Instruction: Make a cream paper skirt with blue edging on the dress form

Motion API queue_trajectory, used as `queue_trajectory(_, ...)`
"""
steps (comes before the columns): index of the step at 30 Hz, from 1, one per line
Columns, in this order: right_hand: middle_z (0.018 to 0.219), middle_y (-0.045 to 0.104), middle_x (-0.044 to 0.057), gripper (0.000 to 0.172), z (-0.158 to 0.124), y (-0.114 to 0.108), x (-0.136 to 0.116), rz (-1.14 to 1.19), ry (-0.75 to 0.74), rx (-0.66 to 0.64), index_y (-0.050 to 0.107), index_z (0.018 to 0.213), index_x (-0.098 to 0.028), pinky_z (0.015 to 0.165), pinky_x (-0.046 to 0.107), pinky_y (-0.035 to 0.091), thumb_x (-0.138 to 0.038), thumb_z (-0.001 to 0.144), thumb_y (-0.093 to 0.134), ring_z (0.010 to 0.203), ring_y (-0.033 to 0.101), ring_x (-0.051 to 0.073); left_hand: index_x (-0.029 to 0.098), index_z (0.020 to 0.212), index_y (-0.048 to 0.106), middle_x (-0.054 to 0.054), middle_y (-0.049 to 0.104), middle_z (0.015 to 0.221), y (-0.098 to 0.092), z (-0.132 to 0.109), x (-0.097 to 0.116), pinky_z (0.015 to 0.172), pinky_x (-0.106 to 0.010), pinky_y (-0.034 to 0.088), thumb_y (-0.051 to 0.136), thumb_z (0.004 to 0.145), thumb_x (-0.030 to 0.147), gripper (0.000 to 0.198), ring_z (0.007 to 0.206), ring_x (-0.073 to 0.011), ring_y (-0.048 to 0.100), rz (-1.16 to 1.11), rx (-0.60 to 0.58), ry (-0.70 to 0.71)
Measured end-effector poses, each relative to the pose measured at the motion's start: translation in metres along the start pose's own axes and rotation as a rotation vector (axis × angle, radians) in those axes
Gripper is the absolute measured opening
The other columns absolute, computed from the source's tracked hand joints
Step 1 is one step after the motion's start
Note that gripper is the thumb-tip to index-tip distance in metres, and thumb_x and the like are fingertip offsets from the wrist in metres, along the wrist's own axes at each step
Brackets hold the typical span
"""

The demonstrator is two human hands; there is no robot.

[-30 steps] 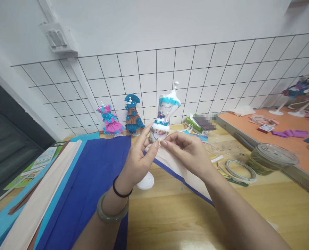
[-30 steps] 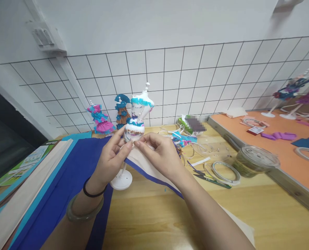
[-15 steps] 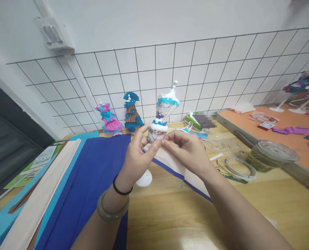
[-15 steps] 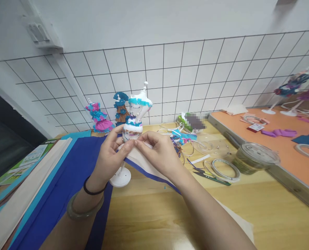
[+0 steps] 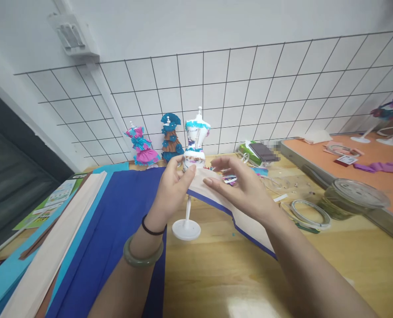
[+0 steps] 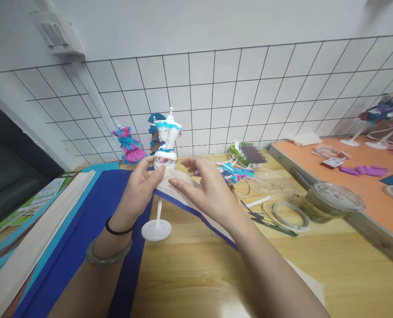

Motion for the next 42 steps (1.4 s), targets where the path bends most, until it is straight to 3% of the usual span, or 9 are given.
queue_trajectory(2,0.108,0.058,0.01,0.038,-0.004,0.0,-0.014,-0.199,-0.19,0.069,0.053,0.106,-0.02,0.084,0.039,0.042,-0.044,0.079,0.063,0.101,0.052,0.024,0.018,0.108,0.049,-0.002,0.065,0.077,-0.003,0.003,-0.001,0.057,-0.026,0.046,0.058,0.082,0.037,0.033,0.062,-0.0145,0.06,-0.013,0.037,-0.012)
queue_trajectory(4,0.108,0.057,0.012,0.033,-0.01,0.008,-0.027,-0.387,-0.323,0.06,0.055,0.104,-0.02,0.085,0.042,0.039,-0.042,0.08,0.061,0.101,0.05,0.027,0.018,0.105,0.051,-0.003,0.065,0.082,-0.005,0.005,-0.002,0.06,-0.027,0.047,0.059,0.081,0.036,0.031,0.068,-0.0154,0.061,0.0,0.086,-0.032)
queue_trajectory(8,0.099,0.061,0.01,0.014,-0.02,0.032,-0.039,-0.672,-0.417,0.032,0.059,0.097,-0.019,0.08,0.042,0.035,-0.023,0.086,0.054,0.094,0.048,0.026,0.016,0.104,0.053,-0.003,0.063,0.079,-0.006,0.006,-0.005,0.057,-0.027,0.047,0.059,0.08,0.037,0.033,0.067,-0.0156,0.06,0.027,0.106,-0.097)
queue_trajectory(10,0.094,0.062,0.008,0.015,-0.023,0.04,-0.039,-0.728,-0.455,0.07,0.06,0.097,-0.019,0.078,0.039,0.034,-0.014,0.086,0.049,0.09,0.047,0.024,0.015,0.106,0.053,-0.003,0.062,0.078,-0.007,0.005,-0.006,0.057,-0.027,0.046,0.059,0.079,0.038,0.036,0.066,-0.0152,0.059,0.056,0.11,-0.095)
queue_trajectory(16,0.084,0.064,0.005,0.018,-0.024,0.042,-0.037,-0.735,-0.552,0.183,0.062,0.094,-0.02,0.07,0.035,0.032,-0.01,0.086,0.049,0.082,0.047,0.02,0.015,0.103,0.056,-0.002,0.063,0.076,-0.008,0.003,-0.006,0.06,-0.026,0.045,0.062,0.075,0.037,0.036,0.066,-0.0146,0.058,0.089,0.139,-0.09)
queue_trajectory(24,0.072,0.064,0.003,0.014,-0.022,0.042,-0.033,-0.677,-0.645,0.201,0.064,0.083,-0.018,0.065,0.034,0.032,-0.01,0.085,0.053,0.072,0.047,0.017,0.015,0.092,0.057,-0.002,0.061,0.079,-0.008,0.005,-0.003,0.059,-0.023,0.043,0.062,0.075,0.033,0.026,0.07,-0.0143,0.057,0.126,0.165,-0.08)
queue_trajectory(32,0.082,0.067,0.002,0.006,-0.024,0.042,-0.03,-0.635,-0.662,0.21,0.061,0.086,-0.017,0.067,0.035,0.034,-0.013,0.084,0.057,0.077,0.05,0.018,0.015,0.092,0.055,-0.001,0.059,0.075,-0.01,0.005,0.0,0.052,-0.021,0.041,0.061,0.076,0.033,0.025,0.064,-0.0123,0.054,0.054,0.145,-0.125)
queue_trajectory(37,0.086,0.069,0.003,0.013,-0.022,0.043,-0.028,-0.679,-0.638,0.231,0.061,0.094,-0.018,0.068,0.035,0.034,-0.012,0.084,0.057,0.078,0.05,0.019,0.015,0.094,0.052,0.002,0.055,0.07,-0.004,0.003,0.001,0.047,-0.018,0.038,0.06,0.078,0.033,0.025,0.058,-0.0095,0.052,0.008,0.097,-0.153)
queue_trajectory(42,0.084,0.07,0.001,0.01,-0.023,0.044,-0.027,-0.665,-0.657,0.252,0.061,0.091,-0.019,0.07,0.036,0.034,-0.013,0.083,0.06,0.08,0.052,0.019,0.016,0.096,0.053,0.001,0.057,0.075,-0.005,0.004,-0.001,0.047,-0.018,0.041,0.06,0.077,0.033,0.026,0.06,-0.0101,0.054,-0.025,0.1,-0.167)
Point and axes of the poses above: each hand's wrist, its own z-axis towards the middle knuckle, its own y-axis out of the palm, x = y × z, the point moved 3 cm from there along z, towards the middle knuckle
